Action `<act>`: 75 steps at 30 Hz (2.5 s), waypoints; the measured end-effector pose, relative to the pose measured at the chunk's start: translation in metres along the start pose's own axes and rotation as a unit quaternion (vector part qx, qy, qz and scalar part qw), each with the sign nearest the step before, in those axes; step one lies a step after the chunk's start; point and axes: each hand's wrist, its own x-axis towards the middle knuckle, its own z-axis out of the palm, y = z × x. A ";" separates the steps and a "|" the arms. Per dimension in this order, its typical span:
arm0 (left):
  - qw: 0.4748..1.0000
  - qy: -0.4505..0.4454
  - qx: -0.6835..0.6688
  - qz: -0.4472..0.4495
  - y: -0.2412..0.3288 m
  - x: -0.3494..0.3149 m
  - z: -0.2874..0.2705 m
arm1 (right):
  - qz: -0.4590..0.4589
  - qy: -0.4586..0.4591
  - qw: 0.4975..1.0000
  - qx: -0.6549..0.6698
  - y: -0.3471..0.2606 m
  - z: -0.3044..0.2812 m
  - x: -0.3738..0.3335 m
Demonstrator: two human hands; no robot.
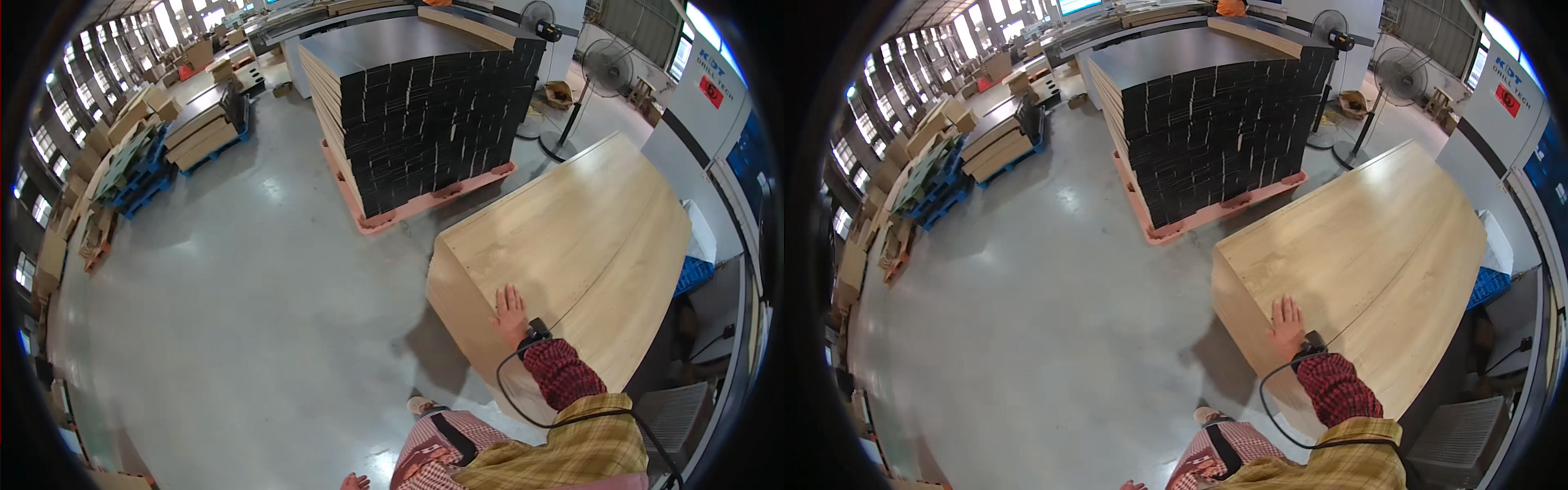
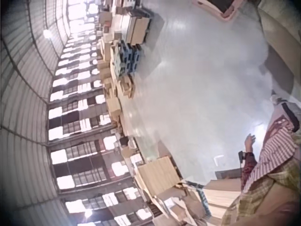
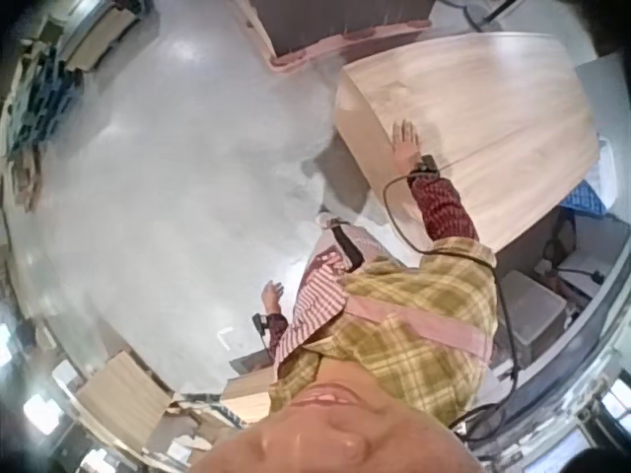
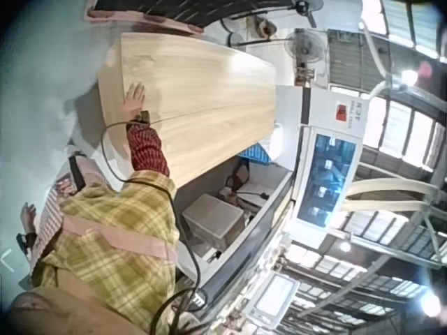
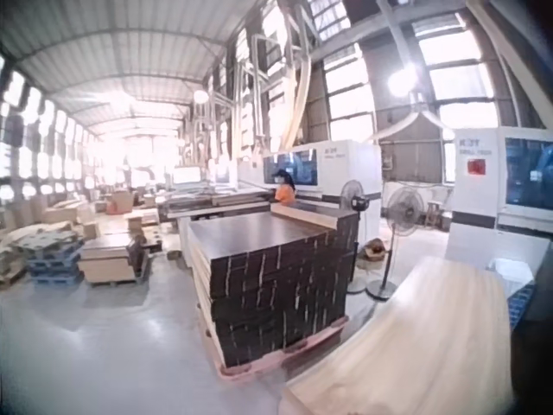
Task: Feeding large wooden boards into an automated drilling and processing machine for furniture manufacturing.
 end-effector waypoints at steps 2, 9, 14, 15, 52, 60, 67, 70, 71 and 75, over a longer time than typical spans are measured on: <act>1.000 -0.004 0.017 -0.011 0.013 0.012 0.010 | 0.005 -0.010 1.000 -0.009 -0.002 0.008 -0.001; 0.998 -0.025 0.055 -0.021 0.036 0.033 0.025 | 0.018 -0.016 0.999 -0.026 -0.006 0.007 0.002; 0.998 -0.023 0.051 -0.014 0.042 0.033 0.024 | 0.011 0.008 1.000 -0.018 -0.012 -0.001 0.006; 0.998 -0.026 0.047 -0.016 0.039 0.036 0.018 | 0.003 0.009 1.000 -0.016 -0.016 -0.003 0.010; 0.985 0.110 -0.124 -0.045 -0.150 -0.059 -0.013 | -0.547 -0.221 0.801 -0.106 -0.307 0.221 0.002; 0.962 0.234 -0.118 0.078 -0.178 -0.089 -0.057 | -0.689 -0.624 0.344 0.128 -0.443 0.050 -0.349; 0.798 0.419 -0.432 -0.013 -0.341 -0.184 -0.083 | -0.569 -0.637 0.519 0.034 -0.471 0.136 -0.368; 0.690 0.457 -0.557 -0.059 -0.443 -0.227 -0.048 | -0.815 -0.381 0.427 -0.087 -0.472 0.303 -0.316; 0.655 0.490 -0.567 -0.095 -0.448 -0.235 -0.045 | -0.868 -0.258 0.341 -0.252 -0.482 0.273 -0.308; 0.536 0.505 -0.660 -0.148 -0.509 -0.263 0.020 | -0.829 -0.363 0.322 -0.279 -0.515 0.184 -0.371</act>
